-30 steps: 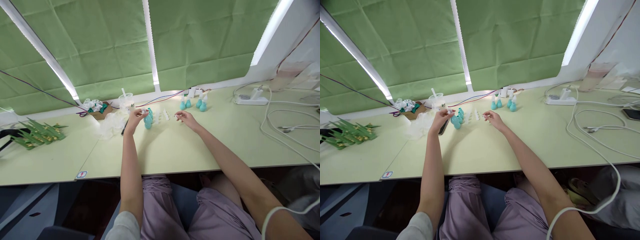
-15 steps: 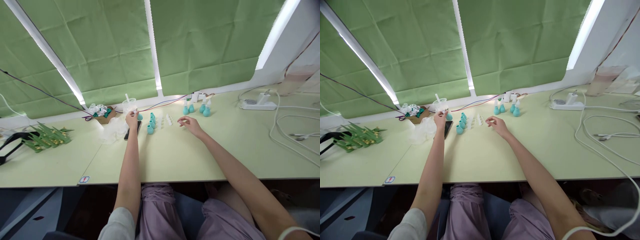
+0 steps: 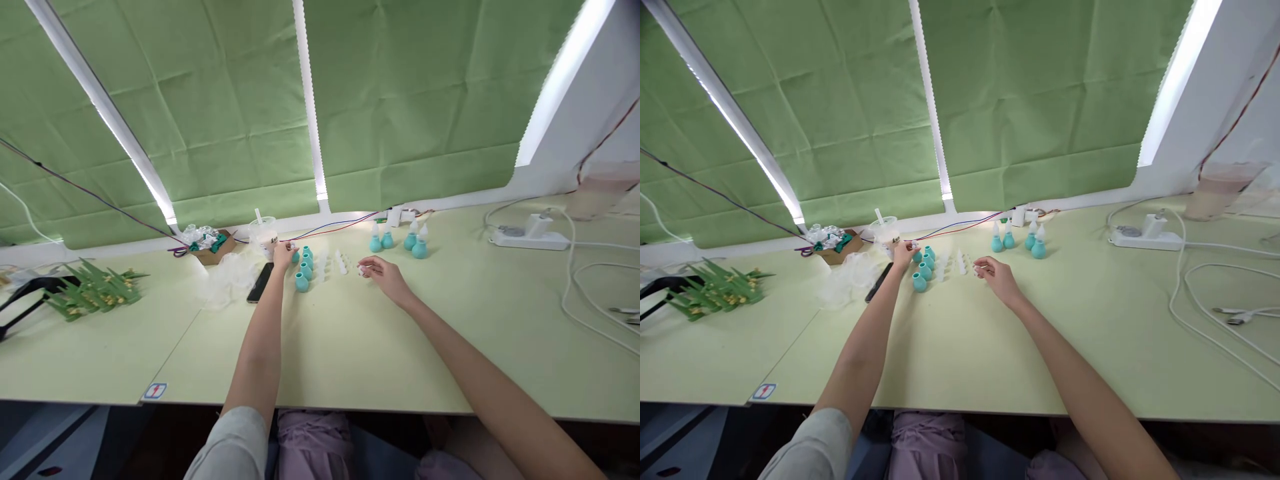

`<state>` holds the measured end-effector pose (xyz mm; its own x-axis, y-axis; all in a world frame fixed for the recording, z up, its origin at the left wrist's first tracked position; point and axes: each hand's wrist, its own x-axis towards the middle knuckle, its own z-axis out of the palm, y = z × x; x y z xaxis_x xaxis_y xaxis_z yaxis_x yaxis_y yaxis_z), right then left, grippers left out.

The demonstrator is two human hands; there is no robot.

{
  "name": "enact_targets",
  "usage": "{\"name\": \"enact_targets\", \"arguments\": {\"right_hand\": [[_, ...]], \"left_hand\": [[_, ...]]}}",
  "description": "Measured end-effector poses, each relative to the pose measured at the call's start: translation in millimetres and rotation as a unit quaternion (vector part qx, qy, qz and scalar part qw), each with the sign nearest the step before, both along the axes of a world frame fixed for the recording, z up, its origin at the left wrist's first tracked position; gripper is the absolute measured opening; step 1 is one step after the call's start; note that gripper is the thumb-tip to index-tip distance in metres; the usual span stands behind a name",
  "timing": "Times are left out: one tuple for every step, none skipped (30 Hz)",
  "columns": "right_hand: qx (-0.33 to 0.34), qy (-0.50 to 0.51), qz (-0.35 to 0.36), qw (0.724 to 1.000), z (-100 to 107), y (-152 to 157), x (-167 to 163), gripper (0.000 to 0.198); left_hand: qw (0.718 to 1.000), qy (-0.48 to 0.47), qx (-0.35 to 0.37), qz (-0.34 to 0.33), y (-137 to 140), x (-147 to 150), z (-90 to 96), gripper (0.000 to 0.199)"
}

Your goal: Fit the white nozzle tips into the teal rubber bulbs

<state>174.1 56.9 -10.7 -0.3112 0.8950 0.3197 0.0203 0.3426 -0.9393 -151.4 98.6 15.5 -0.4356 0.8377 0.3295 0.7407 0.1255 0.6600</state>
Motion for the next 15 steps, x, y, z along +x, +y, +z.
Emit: {"name": "enact_targets", "arguments": {"right_hand": [[0.002, -0.007, 0.002, 1.000, 0.1, -0.7, 0.1, 0.039], [0.004, -0.013, 0.003, 1.000, 0.5, -1.5, 0.2, 0.039], [0.005, -0.014, 0.003, 1.000, 1.0, -2.3, 0.1, 0.039], [0.004, -0.012, 0.004, 1.000, 1.4, -2.9, -0.1, 0.039], [0.002, -0.006, 0.004, 1.000, 1.7, -3.2, -0.5, 0.039], [0.000, 0.001, 0.005, 1.000, 1.7, -3.3, -0.9, 0.040], [-0.003, 0.009, 0.005, 1.000, 1.5, -3.2, -1.2, 0.041], [-0.006, 0.015, 0.005, 1.000, 1.1, -2.8, -1.5, 0.041], [-0.009, 0.018, 0.006, 1.000, 0.5, -2.4, -1.7, 0.041], [-0.011, 0.018, 0.007, 1.000, 0.0, -2.1, -1.8, 0.041], [-0.014, 0.015, 0.007, 1.000, -0.4, -2.0, -1.7, 0.041], [-0.016, 0.010, 0.009, 1.000, -0.4, -2.2, -1.5, 0.040], [-0.018, 0.004, 0.011, 1.000, -0.1, -2.6, -1.4, 0.039], [-0.019, 0.000, 0.012, 1.000, 0.5, -3.2, -1.2, 0.039], [-0.022, -0.001, 0.011, 1.000, 1.5, -4.0, -1.2, 0.039]], "left_hand": [[1.000, 0.002, 0.000, 0.000, 0.7, -0.3, -0.1, 0.016], [1.000, 0.004, 0.001, 0.002, 1.3, -0.6, -0.1, 0.016], [1.000, 0.005, 0.002, 0.002, 1.8, -0.9, -0.2, 0.015], [1.000, 0.004, 0.003, -0.001, 2.3, -1.0, -0.2, 0.015], [1.000, 0.001, 0.004, -0.008, 2.5, -0.8, -0.4, 0.014], [1.000, -0.004, 0.004, -0.016, 2.4, -0.3, -0.6, 0.014], [1.000, -0.010, 0.003, -0.024, 2.0, 0.3, -0.8, 0.014], [0.999, -0.015, 0.001, -0.031, 1.2, 0.9, -0.9, 0.014], [0.999, -0.019, -0.001, -0.034, 0.2, 1.3, -1.0, 0.016], [0.999, -0.021, -0.002, -0.035, -1.1, 1.5, -0.8, 0.020], [0.999, -0.024, -0.004, -0.037, -2.4, 1.4, -0.4, 0.026], [0.999, -0.027, -0.004, -0.041, -3.8, 1.0, 0.6, 0.033], [0.998, -0.030, -0.003, -0.047, -5.2, 0.6, 2.3, 0.042], [0.998, -0.034, -0.002, -0.052, -6.6, 0.5, 4.8, 0.049], [0.998, -0.036, 0.003, -0.057, -8.3, 1.1, 8.3, 0.054]]}}
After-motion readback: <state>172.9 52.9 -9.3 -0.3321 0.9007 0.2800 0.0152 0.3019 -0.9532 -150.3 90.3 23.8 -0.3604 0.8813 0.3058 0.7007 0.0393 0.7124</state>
